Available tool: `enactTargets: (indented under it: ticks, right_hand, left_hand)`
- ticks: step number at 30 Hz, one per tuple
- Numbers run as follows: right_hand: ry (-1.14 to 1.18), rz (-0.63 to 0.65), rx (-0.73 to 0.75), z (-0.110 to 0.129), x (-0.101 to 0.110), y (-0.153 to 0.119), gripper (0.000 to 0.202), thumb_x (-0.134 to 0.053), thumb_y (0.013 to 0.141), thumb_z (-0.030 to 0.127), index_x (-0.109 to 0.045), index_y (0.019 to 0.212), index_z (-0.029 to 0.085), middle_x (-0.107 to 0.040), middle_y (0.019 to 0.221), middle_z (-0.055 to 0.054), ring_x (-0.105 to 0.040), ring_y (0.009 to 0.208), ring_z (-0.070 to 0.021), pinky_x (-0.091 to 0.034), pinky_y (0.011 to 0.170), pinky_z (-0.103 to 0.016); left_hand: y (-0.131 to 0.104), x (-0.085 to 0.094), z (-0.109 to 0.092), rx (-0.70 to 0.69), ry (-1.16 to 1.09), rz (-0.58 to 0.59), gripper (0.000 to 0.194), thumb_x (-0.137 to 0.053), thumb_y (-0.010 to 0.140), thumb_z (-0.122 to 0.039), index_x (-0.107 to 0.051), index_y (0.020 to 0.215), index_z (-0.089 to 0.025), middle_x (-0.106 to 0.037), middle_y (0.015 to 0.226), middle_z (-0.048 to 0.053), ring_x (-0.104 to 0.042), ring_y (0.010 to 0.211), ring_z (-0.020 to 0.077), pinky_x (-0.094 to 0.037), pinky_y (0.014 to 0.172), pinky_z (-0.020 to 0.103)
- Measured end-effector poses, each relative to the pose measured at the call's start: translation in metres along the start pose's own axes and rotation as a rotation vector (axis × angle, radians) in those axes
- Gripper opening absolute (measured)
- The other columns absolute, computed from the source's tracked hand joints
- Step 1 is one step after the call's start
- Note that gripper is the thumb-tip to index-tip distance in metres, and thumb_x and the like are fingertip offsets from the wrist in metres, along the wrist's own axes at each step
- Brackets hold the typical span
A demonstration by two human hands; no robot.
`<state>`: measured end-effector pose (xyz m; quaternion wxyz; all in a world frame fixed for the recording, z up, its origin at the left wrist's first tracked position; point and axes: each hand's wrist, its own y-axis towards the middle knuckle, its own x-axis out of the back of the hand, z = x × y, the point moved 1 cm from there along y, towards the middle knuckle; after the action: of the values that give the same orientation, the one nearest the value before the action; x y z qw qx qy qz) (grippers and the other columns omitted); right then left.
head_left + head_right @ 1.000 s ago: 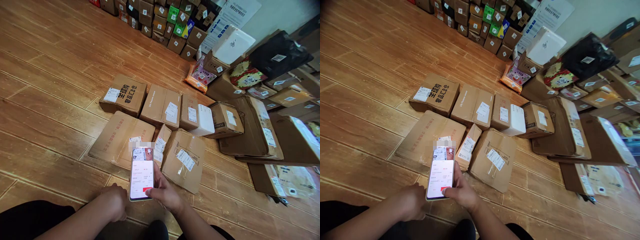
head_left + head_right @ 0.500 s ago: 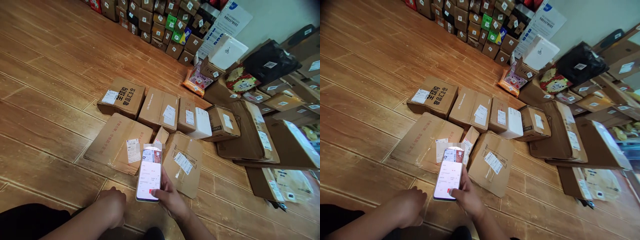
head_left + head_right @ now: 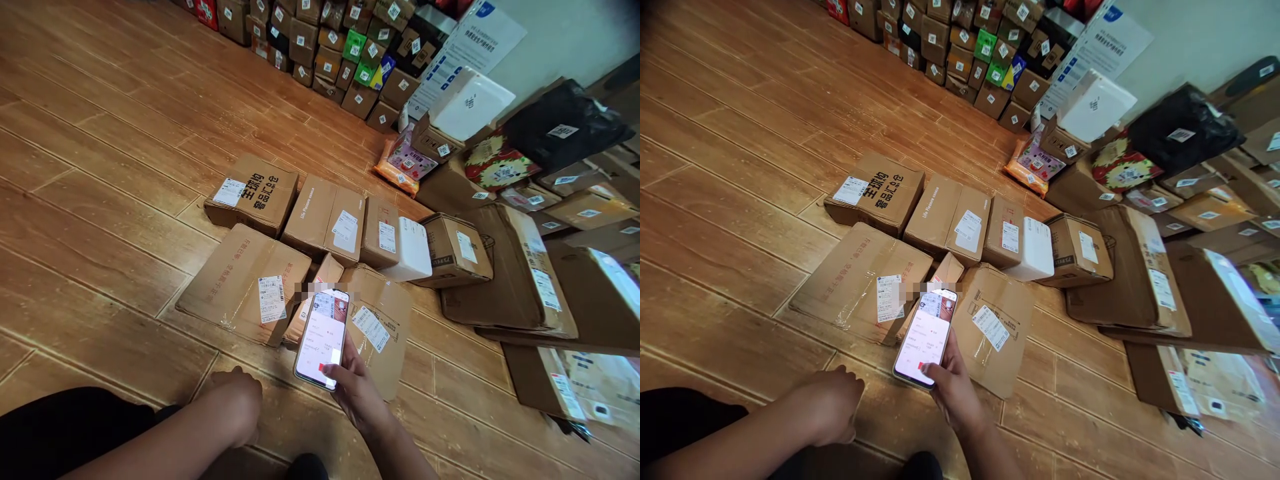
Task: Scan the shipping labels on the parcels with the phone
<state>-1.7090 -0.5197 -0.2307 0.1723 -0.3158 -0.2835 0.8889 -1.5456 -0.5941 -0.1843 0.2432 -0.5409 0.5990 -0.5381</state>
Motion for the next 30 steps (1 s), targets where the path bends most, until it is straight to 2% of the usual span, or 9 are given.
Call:
enactTargets:
  ticks: [5,11,16,20,24,27,30]
  right_hand:
    - [-0.011,0.006,-0.003,0.003,-0.006,-0.001,0.102,-0.077,0.054,0.007,-0.033,0.143,0.033,-0.072,0.118,-0.002,-0.07,0.096,-0.0204,-0.054,0.071,-0.027]
    - [-0.017,-0.014,0.0,0.003,-0.008,-0.001,0.1,-0.077,0.053,0.007,-0.037,0.141,0.032,-0.074,0.111,-0.001,-0.07,0.093,-0.0198,-0.055,0.073,-0.028]
    - [-0.043,0.032,0.005,0.003,-0.007,-0.003,0.098,-0.076,0.057,0.009,-0.035,0.143,0.033,-0.07,0.122,-0.003,-0.068,0.104,-0.0235,-0.053,0.086,-0.035]
    - [-0.048,0.051,-0.003,0.002,-0.005,-0.004,0.094,-0.077,0.059,0.012,-0.038,0.141,0.033,-0.073,0.117,-0.002,-0.066,0.108,-0.0248,-0.052,0.091,-0.039]
    - [0.016,-0.039,-0.034,0.004,-0.008,-0.004,0.086,-0.08,0.058,0.029,-0.046,0.137,0.032,-0.075,0.107,-0.001,-0.066,0.106,-0.0272,-0.053,0.089,-0.04]
    - [0.012,-0.096,-0.041,0.005,-0.012,-0.003,0.075,-0.078,0.063,0.05,-0.052,0.13,0.031,-0.072,0.116,-0.003,-0.063,0.11,-0.0294,-0.054,0.086,-0.041]
    - [0.004,-0.122,-0.012,0.005,-0.018,-0.003,0.065,-0.073,0.067,0.06,-0.059,0.122,0.03,-0.068,0.123,-0.004,-0.06,0.115,-0.0295,-0.054,0.087,-0.04]
  left_hand:
    - [-0.001,0.004,-0.001,0.009,-0.008,0.037,0.056,-0.058,0.067,-0.007,-0.059,0.121,0.005,-0.059,0.125,0.033,-0.051,0.125,0.0453,-0.043,0.098,0.062]
    - [-0.004,0.009,-0.007,0.022,0.013,0.079,0.055,-0.057,0.068,-0.006,-0.057,0.122,0.007,-0.057,0.128,0.033,-0.049,0.126,0.0443,-0.041,0.101,0.061]
    - [-0.008,0.012,-0.009,0.036,0.028,0.086,0.057,-0.057,0.068,-0.007,-0.056,0.124,0.006,-0.057,0.129,0.031,-0.049,0.127,0.0438,-0.041,0.102,0.06]
    - [-0.006,0.009,-0.006,0.027,0.039,0.07,0.054,-0.054,0.073,-0.012,-0.057,0.124,0.003,-0.057,0.13,0.029,-0.049,0.126,0.042,-0.042,0.101,0.058]
    - [-0.002,0.007,-0.005,0.036,0.055,0.059,0.053,-0.056,0.073,-0.015,-0.057,0.124,0.001,-0.058,0.129,0.028,-0.049,0.127,0.0411,-0.043,0.101,0.057]
    - [-0.001,0.008,-0.006,0.026,0.065,0.051,0.053,-0.057,0.075,-0.017,-0.057,0.125,0.001,-0.058,0.13,0.027,-0.049,0.127,0.0406,-0.042,0.103,0.056]
    - [0.001,0.007,-0.004,0.024,0.074,0.029,0.053,-0.059,0.076,-0.019,-0.057,0.125,0.001,-0.058,0.13,0.027,-0.05,0.126,0.0403,-0.041,0.104,0.055]
